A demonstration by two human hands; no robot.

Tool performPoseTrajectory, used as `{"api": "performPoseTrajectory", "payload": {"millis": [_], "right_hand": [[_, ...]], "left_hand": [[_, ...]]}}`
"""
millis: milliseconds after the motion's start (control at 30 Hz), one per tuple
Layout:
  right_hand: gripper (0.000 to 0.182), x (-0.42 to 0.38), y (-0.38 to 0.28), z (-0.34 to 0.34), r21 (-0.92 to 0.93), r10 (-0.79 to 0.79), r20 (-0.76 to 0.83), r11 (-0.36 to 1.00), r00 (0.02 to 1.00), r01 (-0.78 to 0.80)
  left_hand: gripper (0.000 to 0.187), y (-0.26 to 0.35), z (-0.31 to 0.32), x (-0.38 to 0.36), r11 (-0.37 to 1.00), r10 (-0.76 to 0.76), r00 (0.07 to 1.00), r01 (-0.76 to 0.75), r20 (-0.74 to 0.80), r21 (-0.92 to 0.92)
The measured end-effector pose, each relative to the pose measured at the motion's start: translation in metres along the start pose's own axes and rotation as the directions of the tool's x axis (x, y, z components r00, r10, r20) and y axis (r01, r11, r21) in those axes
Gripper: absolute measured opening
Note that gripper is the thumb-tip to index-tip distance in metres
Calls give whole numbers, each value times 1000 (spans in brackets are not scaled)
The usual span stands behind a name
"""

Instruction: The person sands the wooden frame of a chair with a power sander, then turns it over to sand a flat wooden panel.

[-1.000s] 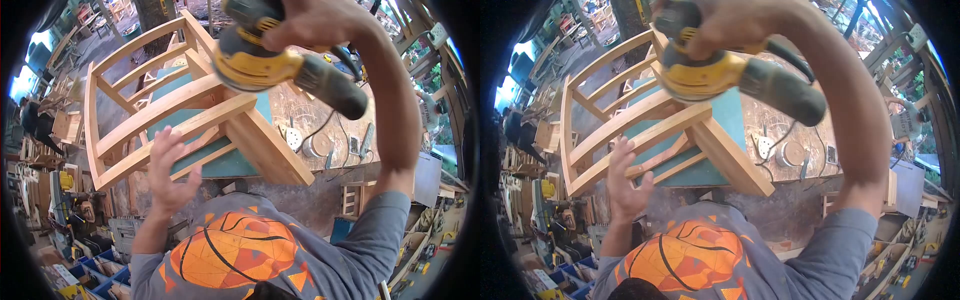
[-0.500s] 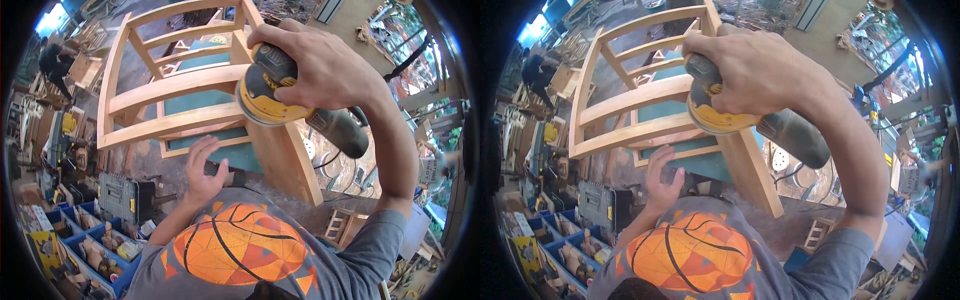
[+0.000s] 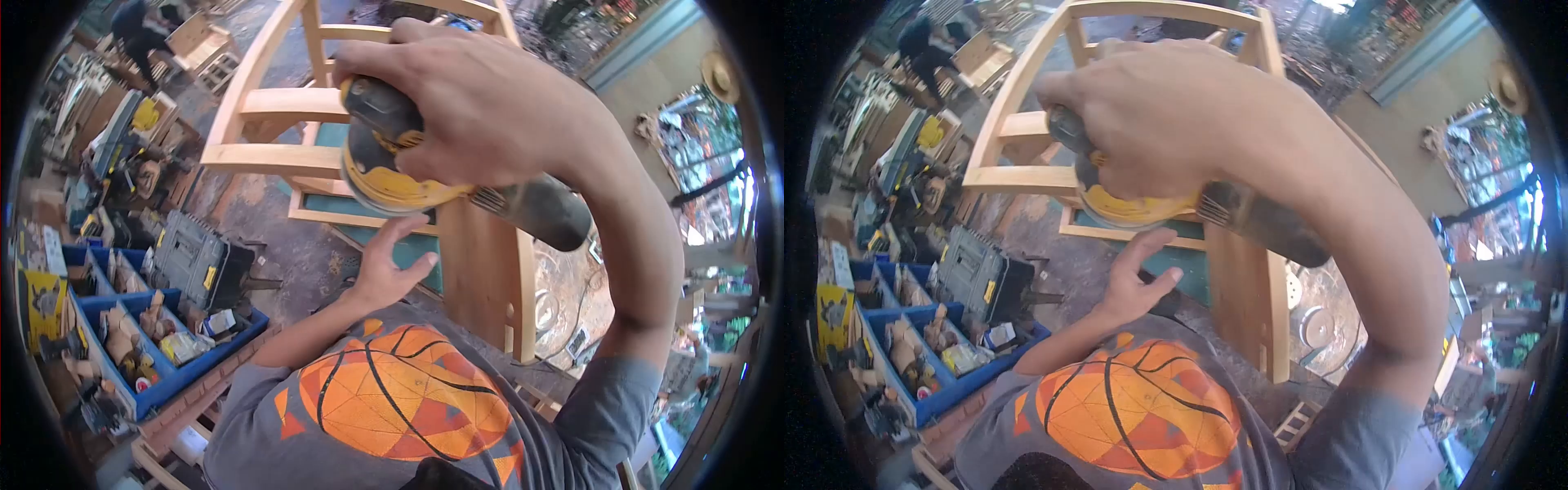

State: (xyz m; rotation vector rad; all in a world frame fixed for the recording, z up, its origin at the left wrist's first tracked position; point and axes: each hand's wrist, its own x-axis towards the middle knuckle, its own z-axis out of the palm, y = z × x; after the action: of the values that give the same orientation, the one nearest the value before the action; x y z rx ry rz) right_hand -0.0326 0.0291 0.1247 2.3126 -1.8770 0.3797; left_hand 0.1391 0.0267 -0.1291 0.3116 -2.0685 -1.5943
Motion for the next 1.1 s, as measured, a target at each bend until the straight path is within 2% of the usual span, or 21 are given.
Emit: {"api": "performPoseTrajectory", "payload": {"millis": [67,133,233,267,300,333,367,433,500,533,567,633,667,733,767,833,867,900,967,1000,1100], "right_hand": [[51,-9,9,-7,8,51,53,999,997,-52],[53,-27,16,-21,40,126,164,990,978,-134],[54,-80,17,-49,-55,276,142,961,950,-271],[58,-102,18,-61,-81,318,129,947,939,-310],[60,-126,12,-74,-129,411,64,907,910,-400],[61,-153,5,-87,-166,493,-1,858,870,-487],[73,-179,3,-97,-201,560,-42,806,827,-556],[74,-228,-15,-112,-273,723,-118,636,681,-722],[73,-278,-33,-111,-246,816,-155,514,557,-822],[73,-301,-43,-108,-215,869,-156,435,471,-874],[74,-322,-55,-101,-158,886,-162,411,434,-898],[69,-361,-79,-81,-99,905,-204,360,374,-927],[70,-380,-89,-70,-43,923,-188,334,336,-941],[74,-412,-115,-42,58,964,-179,211,198,-976],[75,-427,-127,-27,97,974,-176,163,144,-982],[76,-454,-150,4,219,989,-145,42,10,-975],[76,-467,-161,19,211,989,-145,6,-26,-977],[76,-477,-171,35,230,990,-133,-10,-42,-973],[76,-492,-190,60,347,976,-88,-158,-200,-924],[75,-492,-198,69,368,965,-81,-203,-249,-908],[75,-500,-220,100,370,926,0,-351,-378,-860]], "left_hand": [[51,-1,2,-2,974,-104,994,95,-35,-207],[51,5,4,-3,977,-72,997,77,36,-199],[46,45,-7,12,993,42,990,-26,135,-115],[41,62,-13,27,960,270,953,-277,136,36],[36,77,-19,42,844,481,861,-506,165,179],[36,91,-24,57,853,462,876,-482,142,201],[36,103,-26,76,860,442,889,-458,118,224],[40,113,-20,132,838,386,903,-428,188,339],[56,111,3,188,928,8,960,-112,281,355],[65,98,16,217,861,-7,952,-150,306,486],[74,81,30,244,772,-20,944,-195,330,605],[82,70,57,280,629,-126,941,-169,314,759],[82,70,66,292,612,-128,938,-180,322,770],[87,72,78,308,660,-449,843,89,296,746],[87,71,79,303,644,-452,841,79,296,761],[95,61,78,292,667,-267,936,8,229,745],[93,47,76,300,593,-276,956,91,97,800],[93,48,73,301,577,-284,953,80,108,813],[91,50,71,301,708,-578,758,282,301,648],[89,44,71,298,690,-425,847,75,319,720],[98,86,92,271,564,-520,779,3,352,826]]}}
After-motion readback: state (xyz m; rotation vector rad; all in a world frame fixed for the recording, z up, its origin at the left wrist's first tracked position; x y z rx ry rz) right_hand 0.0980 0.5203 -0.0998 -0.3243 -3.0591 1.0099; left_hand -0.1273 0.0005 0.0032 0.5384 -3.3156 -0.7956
